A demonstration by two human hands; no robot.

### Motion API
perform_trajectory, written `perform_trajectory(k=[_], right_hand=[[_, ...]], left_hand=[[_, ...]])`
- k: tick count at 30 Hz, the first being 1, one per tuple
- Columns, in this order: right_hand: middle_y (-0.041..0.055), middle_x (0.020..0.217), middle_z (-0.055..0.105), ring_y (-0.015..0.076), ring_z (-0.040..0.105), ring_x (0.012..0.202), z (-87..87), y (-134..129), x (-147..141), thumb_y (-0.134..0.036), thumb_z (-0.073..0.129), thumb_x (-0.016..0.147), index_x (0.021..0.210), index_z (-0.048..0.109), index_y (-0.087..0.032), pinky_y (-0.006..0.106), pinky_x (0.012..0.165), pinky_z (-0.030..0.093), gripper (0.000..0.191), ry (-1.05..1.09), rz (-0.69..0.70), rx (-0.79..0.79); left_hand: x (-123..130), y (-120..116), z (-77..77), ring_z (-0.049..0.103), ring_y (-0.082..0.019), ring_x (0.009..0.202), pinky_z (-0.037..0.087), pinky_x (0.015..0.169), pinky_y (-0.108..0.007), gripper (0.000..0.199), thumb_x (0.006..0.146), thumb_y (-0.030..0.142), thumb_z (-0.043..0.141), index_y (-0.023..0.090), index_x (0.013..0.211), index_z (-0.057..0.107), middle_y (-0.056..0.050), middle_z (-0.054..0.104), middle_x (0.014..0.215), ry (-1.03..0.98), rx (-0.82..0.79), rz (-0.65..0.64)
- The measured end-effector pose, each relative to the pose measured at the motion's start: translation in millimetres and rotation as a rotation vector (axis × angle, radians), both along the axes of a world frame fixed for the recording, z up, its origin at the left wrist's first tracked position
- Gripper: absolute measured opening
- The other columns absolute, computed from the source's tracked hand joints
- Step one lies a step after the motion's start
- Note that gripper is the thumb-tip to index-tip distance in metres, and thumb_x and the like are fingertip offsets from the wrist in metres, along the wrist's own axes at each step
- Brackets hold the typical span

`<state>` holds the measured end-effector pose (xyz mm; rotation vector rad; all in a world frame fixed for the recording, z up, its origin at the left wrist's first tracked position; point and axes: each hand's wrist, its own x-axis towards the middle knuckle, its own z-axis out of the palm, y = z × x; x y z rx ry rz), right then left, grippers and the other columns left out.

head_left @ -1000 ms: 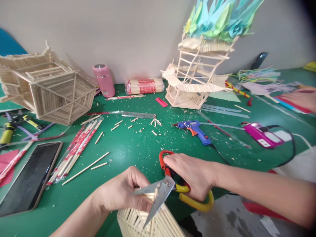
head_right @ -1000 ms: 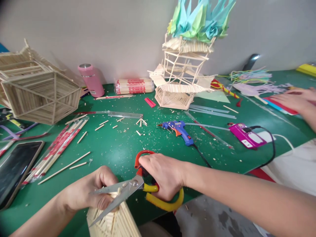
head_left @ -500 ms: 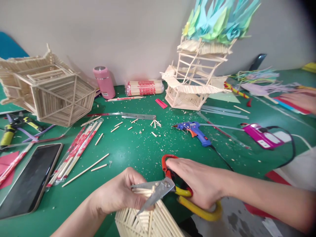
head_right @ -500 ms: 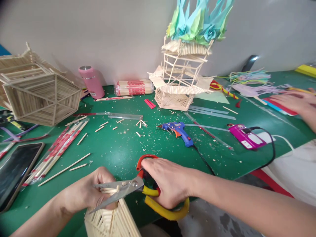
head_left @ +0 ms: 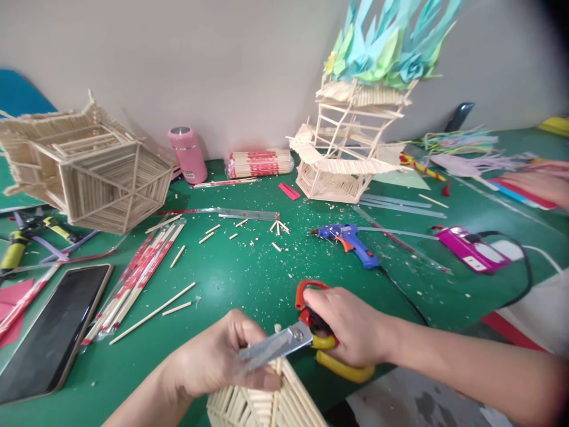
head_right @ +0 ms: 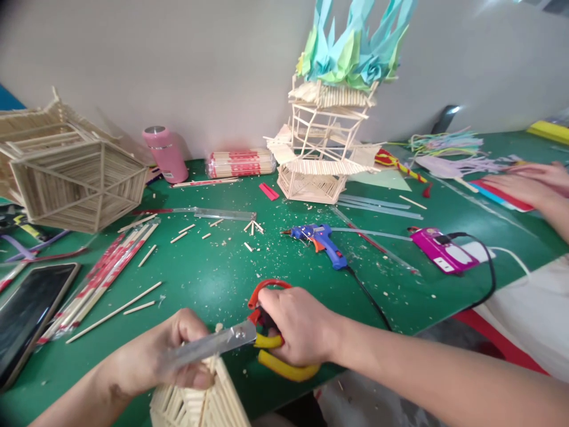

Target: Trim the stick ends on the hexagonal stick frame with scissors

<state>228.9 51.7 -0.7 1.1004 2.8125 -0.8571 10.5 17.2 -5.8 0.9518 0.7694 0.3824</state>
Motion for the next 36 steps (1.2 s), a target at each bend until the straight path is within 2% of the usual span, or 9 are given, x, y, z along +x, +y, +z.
perform_trajectory(k=[2,5,9,13,16,22,27,32,36], right_hand=[[-0.0039,0.057,0.038,0.0137,0.032,0.046,1.3,1,-2,-0.023,0.045,0.058,0.069,0.02,-0.026,0.029,0.046,0.019,0.027,0.029,-0.028,0.011],[-0.0025,0.06,0.047,0.0151,0.042,0.049,5.9,8,-2,-0.021,0.048,0.059,0.07,0.027,-0.026,0.028,0.047,0.025,0.024,0.062,-0.098,0.012],[0.001,0.065,0.055,0.0178,0.053,0.056,5.2,26,10,-0.028,0.043,0.077,0.079,0.035,-0.024,0.028,0.05,0.035,0.01,0.056,-0.347,0.035],[0.0056,0.07,0.06,0.0224,0.058,0.063,-3.7,34,23,-0.032,0.049,0.075,0.08,0.041,-0.022,0.03,0.054,0.039,0.014,-0.018,-0.48,0.05],[0.0087,0.076,0.063,0.0255,0.061,0.069,-6.4,29,26,-0.033,0.052,0.074,0.083,0.044,-0.021,0.031,0.058,0.041,0.017,-0.054,-0.496,0.037],[0.004,0.071,0.062,0.0202,0.058,0.061,0.1,18,23,-0.033,0.053,0.076,0.077,0.044,-0.023,0.028,0.053,0.041,0.014,-0.039,-0.478,-0.015],[0.0047,0.073,0.063,0.0206,0.059,0.063,0.8,13,23,-0.037,0.054,0.076,0.078,0.045,-0.022,0.029,0.054,0.042,0.018,-0.061,-0.469,-0.015],[0.0061,0.075,0.064,0.022,0.062,0.066,-5.0,14,26,-0.037,0.052,0.078,0.083,0.047,-0.021,0.029,0.055,0.043,0.018,-0.122,-0.474,0.052],[0.0116,0.082,0.065,0.0275,0.063,0.074,-10.4,20,27,-0.032,0.052,0.075,0.084,0.049,-0.018,0.035,0.061,0.045,0.017,-0.2,-0.478,0.17]], left_hand=[[0,0,1.8,0.017,-0.004,0.043,0.012,0.042,-0.023,0.041,0.06,0.026,0.074,0.016,0.038,0.04,0.01,0.026,0.042,-0.007,-0.002,0.004],[-2,-1,0.6,0.026,-0.004,0.041,0.02,0.042,-0.02,0.03,0.06,0.03,0.075,0.013,0.044,0.056,0.008,0.037,0.043,0.001,-0.051,0.042],[-7,0,-7.0,0.048,-0.008,0.042,0.038,0.046,-0.021,0.026,0.058,0.036,0.078,0.012,0.062,0.071,0.0,0.061,0.053,0.016,-0.162,0.099],[-11,4,-10.3,0.054,-0.008,0.046,0.042,0.049,-0.019,0.024,0.056,0.035,0.08,0.012,0.06,0.071,0.0,0.066,0.054,0.003,-0.203,0.192],[-11,5,-8.5,0.057,-0.009,0.047,0.043,0.049,-0.018,0.022,0.056,0.032,0.08,0.012,0.059,0.071,-0.001,0.067,0.055,-0.004,-0.233,0.221],[-7,4,-4.2,0.062,-0.011,0.054,0.048,0.055,-0.021,0.021,0.058,0.029,0.08,0.014,0.071,0.073,-0.001,0.071,0.064,0.002,-0.253,0.262],[-6,0,1.9,0.06,-0.009,0.056,0.046,0.055,-0.018,0.018,0.064,0.028,0.077,0.014,0.075,0.073,0.0,0.07,0.066,0.029,-0.191,0.253],[-10,0,4.5,0.06,-0.009,0.057,0.045,0.055,-0.017,0.018,0.067,0.029,0.075,0.014,0.077,0.072,0.0,0.07,0.068,0.053,-0.129,0.215],[-13,-1,5.7,0.059,-0.01,0.054,0.044,0.052,-0.019,0.023,0.067,0.034,0.075,0.013,0.074,0.071,-0.002,0.069,0.066,0.119,-0.116,0.209]])
